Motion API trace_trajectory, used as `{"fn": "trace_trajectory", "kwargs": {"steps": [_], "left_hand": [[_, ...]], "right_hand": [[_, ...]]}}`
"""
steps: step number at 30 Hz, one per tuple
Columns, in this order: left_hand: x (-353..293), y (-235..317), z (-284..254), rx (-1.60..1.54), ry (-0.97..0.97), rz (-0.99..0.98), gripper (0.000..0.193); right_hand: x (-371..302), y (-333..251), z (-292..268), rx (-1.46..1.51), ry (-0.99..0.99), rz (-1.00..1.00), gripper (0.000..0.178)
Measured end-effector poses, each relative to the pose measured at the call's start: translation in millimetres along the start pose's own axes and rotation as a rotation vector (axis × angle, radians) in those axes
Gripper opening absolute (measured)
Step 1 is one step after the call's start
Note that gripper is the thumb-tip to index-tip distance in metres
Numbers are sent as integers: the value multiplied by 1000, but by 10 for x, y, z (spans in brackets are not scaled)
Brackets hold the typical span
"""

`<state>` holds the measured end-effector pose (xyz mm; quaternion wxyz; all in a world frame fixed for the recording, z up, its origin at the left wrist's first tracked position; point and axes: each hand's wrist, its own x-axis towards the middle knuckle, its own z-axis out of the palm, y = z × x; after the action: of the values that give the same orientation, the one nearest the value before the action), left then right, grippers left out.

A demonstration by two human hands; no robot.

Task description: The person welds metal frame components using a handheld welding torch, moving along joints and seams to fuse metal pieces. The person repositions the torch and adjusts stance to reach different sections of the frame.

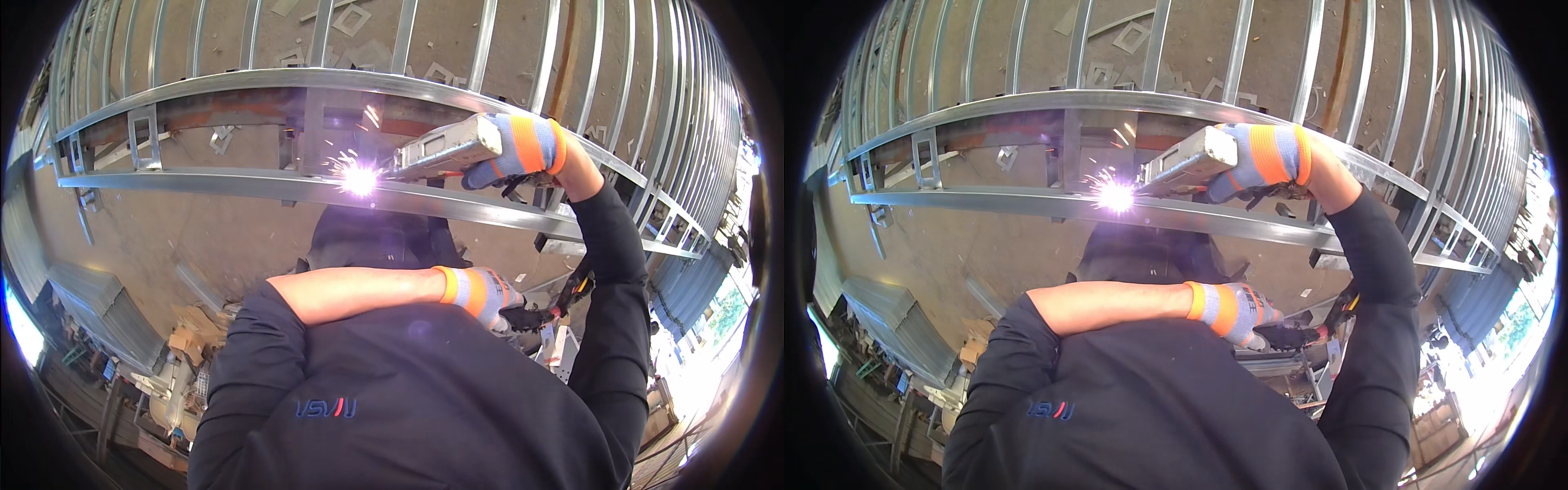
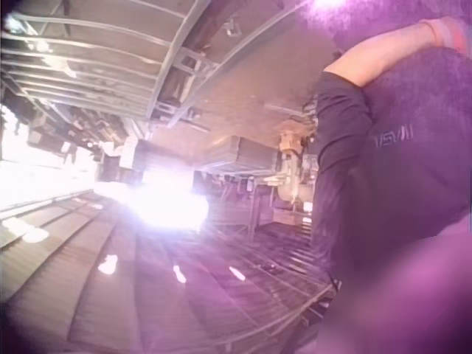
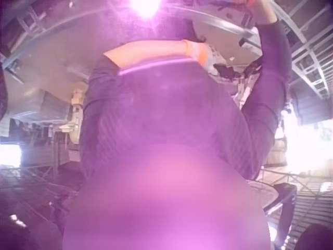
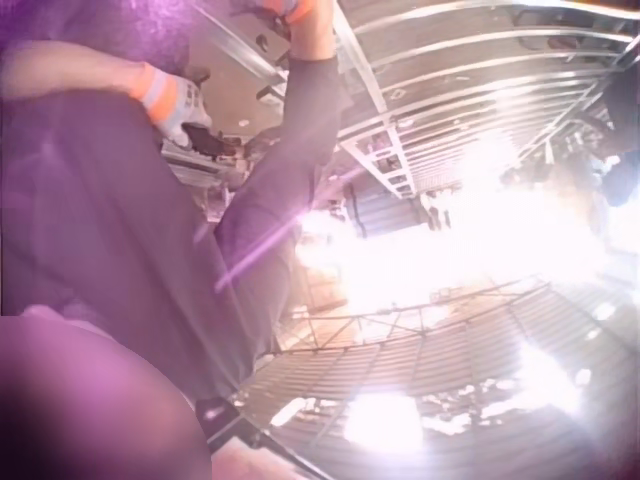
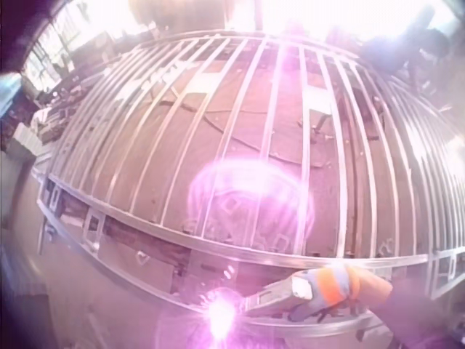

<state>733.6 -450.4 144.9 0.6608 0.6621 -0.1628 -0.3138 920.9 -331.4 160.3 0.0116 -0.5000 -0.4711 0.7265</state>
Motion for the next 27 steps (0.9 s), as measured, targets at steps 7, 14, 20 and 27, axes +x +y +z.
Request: {"fn": "trace_trajectory", "kwargs": {"steps": [7,14,20,27], "left_hand": [[-35,-26,-62,-22,3,0,65],[-16,-34,-88,-20,-13,-11,63],[125,-117,52,20,15,24,59],[259,-412,274,244,-37,-36,56]], "right_hand": [[-5,61,-30,-2,-10,-42,64],[-76,46,-19,-2,67,80,57],[-333,155,-16,-111,136,-172,56],[-493,-59,547,-548,462,-227,79]]}}
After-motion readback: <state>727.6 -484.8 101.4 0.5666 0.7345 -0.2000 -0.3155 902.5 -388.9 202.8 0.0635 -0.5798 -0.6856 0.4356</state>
